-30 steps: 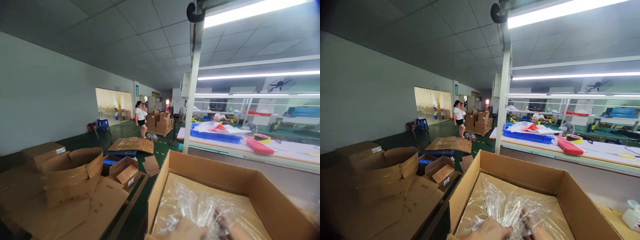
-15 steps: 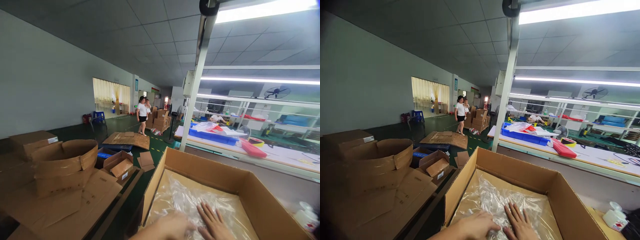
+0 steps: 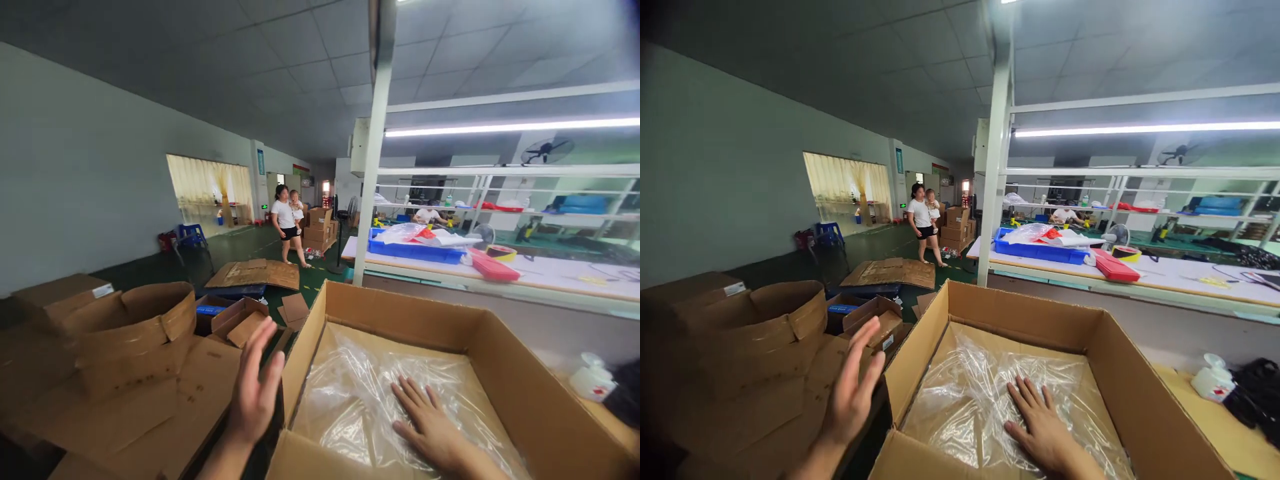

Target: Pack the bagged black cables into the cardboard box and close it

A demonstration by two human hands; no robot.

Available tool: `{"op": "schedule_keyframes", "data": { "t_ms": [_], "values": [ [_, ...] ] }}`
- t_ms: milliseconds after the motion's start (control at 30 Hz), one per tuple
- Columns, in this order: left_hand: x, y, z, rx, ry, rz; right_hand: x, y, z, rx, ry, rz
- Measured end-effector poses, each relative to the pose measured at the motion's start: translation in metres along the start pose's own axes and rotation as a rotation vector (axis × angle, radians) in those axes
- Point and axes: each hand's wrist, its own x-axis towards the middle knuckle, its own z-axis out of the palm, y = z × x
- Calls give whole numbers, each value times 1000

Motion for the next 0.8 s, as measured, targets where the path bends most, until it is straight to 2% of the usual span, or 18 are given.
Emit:
{"op": "schedule_keyframes", "data": {
  "t_ms": [33,67,100,133,267,367,433,533,633,700,800],
  "values": [
    [3,-6,-1,-77,-79,-176,0,-1,-2,7,-3,2],
    [3,-12,2,-144,-225,-313,-1,-2,-4,20,-4,2],
    [2,-17,7,-176,-382,-359,-1,-2,-5,39,-1,1],
    [-2,-21,14,-172,-414,-361,-1,-1,-5,62,7,-1],
    [-18,-33,33,-32,-233,-230,-2,-1,-5,123,60,-10],
    [-21,-40,35,68,-191,-175,4,-13,-13,113,139,-47],
    [-21,-45,35,95,-182,-175,18,-30,-26,84,248,-143],
    [-22,-54,37,124,-168,-195,60,-64,-54,1,400,-317],
    [-25,-67,39,190,-148,-222,124,-86,-85,-53,473,-364],
    [-28,-76,44,215,-183,-217,166,-88,-102,-77,504,-335],
    [-40,-88,59,191,-342,-116,207,-76,-114,-101,508,-322]
  ]
}}
